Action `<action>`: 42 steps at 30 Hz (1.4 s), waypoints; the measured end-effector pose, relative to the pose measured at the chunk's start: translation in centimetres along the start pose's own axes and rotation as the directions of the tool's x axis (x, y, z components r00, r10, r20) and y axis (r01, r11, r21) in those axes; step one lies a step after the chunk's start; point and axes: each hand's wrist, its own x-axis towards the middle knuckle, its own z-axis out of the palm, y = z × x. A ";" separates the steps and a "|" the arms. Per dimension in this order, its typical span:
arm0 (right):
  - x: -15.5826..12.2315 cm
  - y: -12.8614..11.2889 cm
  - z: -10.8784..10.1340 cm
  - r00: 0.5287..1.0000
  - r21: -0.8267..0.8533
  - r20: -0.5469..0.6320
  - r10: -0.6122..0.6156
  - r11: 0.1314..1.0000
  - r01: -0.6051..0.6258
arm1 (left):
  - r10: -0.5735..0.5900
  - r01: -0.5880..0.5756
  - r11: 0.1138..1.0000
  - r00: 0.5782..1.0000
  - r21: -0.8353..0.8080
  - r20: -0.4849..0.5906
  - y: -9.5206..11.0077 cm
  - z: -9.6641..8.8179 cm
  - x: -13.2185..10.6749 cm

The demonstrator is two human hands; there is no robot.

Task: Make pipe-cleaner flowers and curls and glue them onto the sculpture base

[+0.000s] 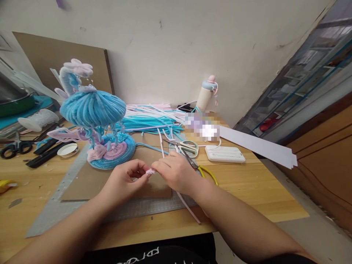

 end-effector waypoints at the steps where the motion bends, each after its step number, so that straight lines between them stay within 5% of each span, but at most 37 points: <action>1: 0.0 0.0 0.2 1.000 0.010 -0.015 0.007 1.000 -0.007 | 0.008 -0.008 1.000 1.000 -0.008 0.015 0.1 0.0 0.0; 7: 0.1 -0.2 0.4 1.000 0.026 -0.013 0.012 1.000 -0.012 | 0.027 -0.025 0.999 0.999 -0.038 0.042 0.3 0.0 -0.1; 17: 0.0 -0.3 0.6 0.992 -0.130 0.104 0.069 0.990 -0.056 | 0.131 -0.143 0.972 0.989 0.187 0.073 0.0 -0.3 0.0; 22: -0.1 -0.3 0.5 0.996 -0.150 0.056 0.071 0.987 -0.062 | 0.170 -0.186 0.951 0.982 0.249 0.082 -0.1 -0.3 -0.2; 29: 0.3 -0.1 0.2 0.999 -0.083 -0.026 0.042 0.996 -0.044 | 0.229 -0.249 0.920 0.968 0.303 0.100 0.0 -0.4 -0.3; 42: 0.8 -0.2 -1.1 0.985 0.185 0.168 -0.030 0.983 -0.002 | 0.170 -0.193 0.926 0.980 0.325 0.100 -0.2 -0.2 -0.1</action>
